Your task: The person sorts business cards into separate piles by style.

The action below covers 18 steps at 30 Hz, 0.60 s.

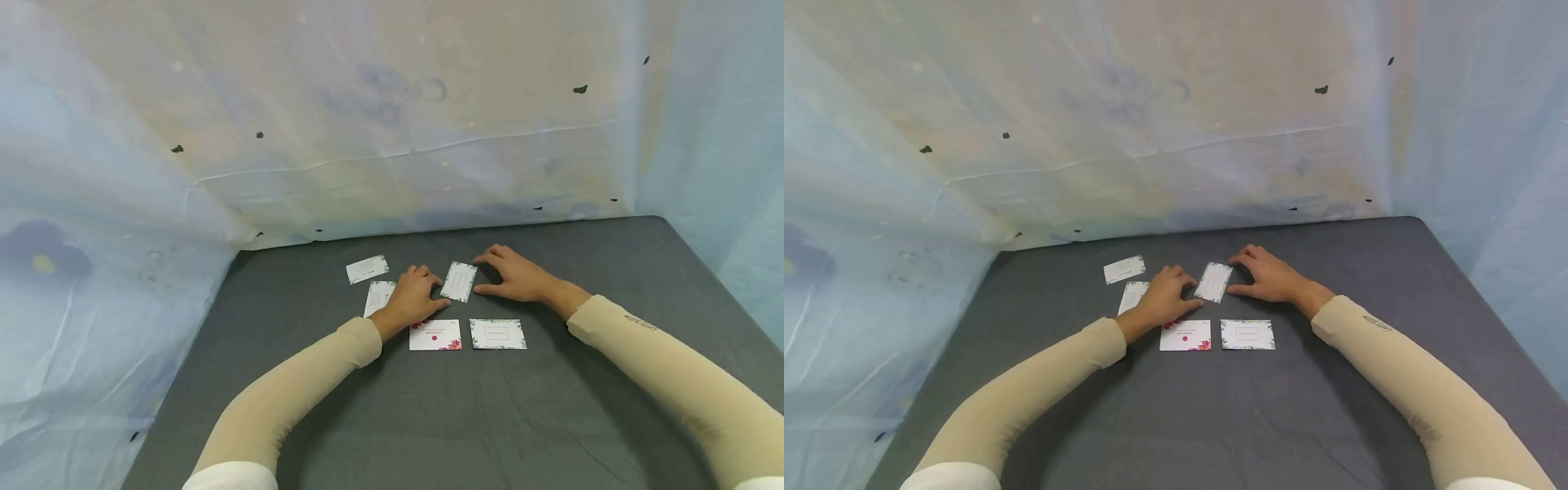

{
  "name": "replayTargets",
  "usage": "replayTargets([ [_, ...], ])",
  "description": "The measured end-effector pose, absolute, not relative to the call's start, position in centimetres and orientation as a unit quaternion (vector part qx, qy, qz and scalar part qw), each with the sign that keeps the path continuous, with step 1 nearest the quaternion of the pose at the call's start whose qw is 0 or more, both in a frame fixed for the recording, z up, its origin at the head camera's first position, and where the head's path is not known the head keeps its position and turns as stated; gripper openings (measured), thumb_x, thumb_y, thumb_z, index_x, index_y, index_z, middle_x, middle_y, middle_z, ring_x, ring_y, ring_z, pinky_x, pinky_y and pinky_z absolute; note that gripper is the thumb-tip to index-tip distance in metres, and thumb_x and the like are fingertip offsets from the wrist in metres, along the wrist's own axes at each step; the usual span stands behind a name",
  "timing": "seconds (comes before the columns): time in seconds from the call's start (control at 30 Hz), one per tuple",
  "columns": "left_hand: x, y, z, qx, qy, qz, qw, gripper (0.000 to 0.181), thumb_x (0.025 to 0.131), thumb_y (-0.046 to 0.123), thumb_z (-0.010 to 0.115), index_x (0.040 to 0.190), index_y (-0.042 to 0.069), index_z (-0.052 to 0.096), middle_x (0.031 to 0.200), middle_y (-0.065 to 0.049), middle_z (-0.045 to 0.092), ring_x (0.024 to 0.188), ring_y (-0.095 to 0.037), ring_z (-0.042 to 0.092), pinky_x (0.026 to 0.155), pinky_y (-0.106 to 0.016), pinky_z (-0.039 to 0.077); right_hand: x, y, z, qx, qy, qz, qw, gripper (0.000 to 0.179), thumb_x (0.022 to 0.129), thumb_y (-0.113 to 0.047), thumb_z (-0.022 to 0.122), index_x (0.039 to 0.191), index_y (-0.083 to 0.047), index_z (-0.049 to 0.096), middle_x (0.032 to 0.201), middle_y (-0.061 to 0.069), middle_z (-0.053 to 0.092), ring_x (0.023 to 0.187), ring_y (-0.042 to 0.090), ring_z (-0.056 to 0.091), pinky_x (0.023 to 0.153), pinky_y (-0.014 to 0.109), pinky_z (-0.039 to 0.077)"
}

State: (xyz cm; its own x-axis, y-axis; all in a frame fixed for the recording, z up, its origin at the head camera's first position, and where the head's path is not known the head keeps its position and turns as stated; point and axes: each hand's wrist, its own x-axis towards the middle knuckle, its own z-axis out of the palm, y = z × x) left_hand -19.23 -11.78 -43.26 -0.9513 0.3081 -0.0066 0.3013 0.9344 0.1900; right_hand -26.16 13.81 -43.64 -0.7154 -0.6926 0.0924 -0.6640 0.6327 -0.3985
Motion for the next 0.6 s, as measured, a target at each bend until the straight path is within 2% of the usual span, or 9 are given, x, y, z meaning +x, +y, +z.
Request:
replayTargets([
  [0.37,-19.0,-11.9,-43.9,0.158,0.98,0.121,0.013,0.045,0.09,0.049,0.07,0.124,0.02,0.069,0.119,-0.001,0.06,0.11,-0.021,0.053,0.099,-0.04,0.044,-25.4,12.4,-44.6,-0.354,0.907,-0.223,0.048,0.064,0.088,-0.05,0.072,0.137,-0.012,0.057,0.131,0.013,0.051,0.122,0.03,0.047,0.103,0.054,0.041],
  [0.6,-19.2,-11.8,-44.0,0.16,0.978,0.13,0.019,0.046,0.092,0.048,0.068,0.127,0.018,0.067,0.121,-0.002,0.059,0.112,-0.02,0.053,0.102,-0.039,0.043,-25.4,12.4,-44.5,-0.341,0.91,-0.232,0.05,0.065,0.087,-0.049,0.073,0.134,-0.008,0.056,0.132,0.015,0.051,0.125,0.033,0.047,0.106,0.055,0.039],
])
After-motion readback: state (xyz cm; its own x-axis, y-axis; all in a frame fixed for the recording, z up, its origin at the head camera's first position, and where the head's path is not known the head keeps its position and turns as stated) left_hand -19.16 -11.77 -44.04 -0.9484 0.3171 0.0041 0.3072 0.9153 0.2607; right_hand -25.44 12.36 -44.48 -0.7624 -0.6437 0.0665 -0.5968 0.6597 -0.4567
